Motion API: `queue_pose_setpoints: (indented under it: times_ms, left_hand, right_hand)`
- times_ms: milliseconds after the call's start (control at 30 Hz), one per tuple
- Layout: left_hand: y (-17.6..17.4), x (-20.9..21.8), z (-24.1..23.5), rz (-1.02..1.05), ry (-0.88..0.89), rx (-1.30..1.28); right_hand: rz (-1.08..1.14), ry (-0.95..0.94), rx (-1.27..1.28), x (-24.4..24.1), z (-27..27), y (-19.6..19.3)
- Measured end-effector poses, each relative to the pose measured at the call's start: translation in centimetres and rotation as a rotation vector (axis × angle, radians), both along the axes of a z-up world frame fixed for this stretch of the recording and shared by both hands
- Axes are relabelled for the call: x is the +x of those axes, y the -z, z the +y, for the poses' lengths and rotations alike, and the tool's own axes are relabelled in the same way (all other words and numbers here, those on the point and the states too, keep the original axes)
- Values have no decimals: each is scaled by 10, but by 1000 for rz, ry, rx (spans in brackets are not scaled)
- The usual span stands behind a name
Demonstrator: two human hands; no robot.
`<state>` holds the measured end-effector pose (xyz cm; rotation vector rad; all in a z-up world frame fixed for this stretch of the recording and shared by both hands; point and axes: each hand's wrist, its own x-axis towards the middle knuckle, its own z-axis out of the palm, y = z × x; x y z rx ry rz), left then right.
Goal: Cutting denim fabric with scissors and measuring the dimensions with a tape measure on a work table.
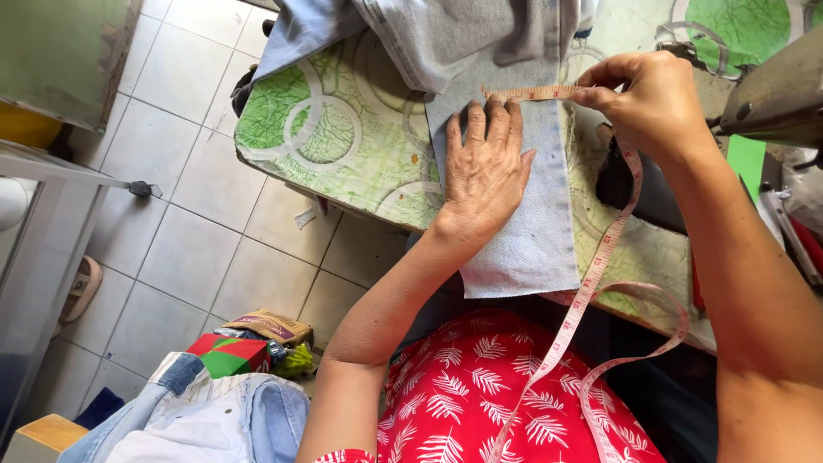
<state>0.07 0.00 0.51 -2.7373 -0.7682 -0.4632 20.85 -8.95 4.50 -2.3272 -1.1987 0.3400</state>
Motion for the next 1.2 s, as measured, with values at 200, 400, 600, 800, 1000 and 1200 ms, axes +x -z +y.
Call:
queue_pose_setpoints:
  times_ms: [200, 400, 600, 800, 1000, 1200]
  left_hand:
    - [-15, -29, -15, -124, 89, -43]
    - [-31, -66, -42, -374, 260, -78]
    - [-29, -71, -53, -211, 228, -88]
    - [-22, -64, -59, -151, 215, -142]
    - [-20, -62, -60, -89, 200, -98]
    - [-22, -58, -63, -27, 163, -54]
  right_hand:
    - [348, 38, -55, -41, -18, -54]
    - [638, 145, -285, -70, -33, -62]
    - [550, 174, -284, -71, -33, -61]
    - [485, 176, -355, -72, -30, -64]
    - [394, 137, -352, -61, -35, -50]
    - [458, 139, -344, -64, -32, -53]
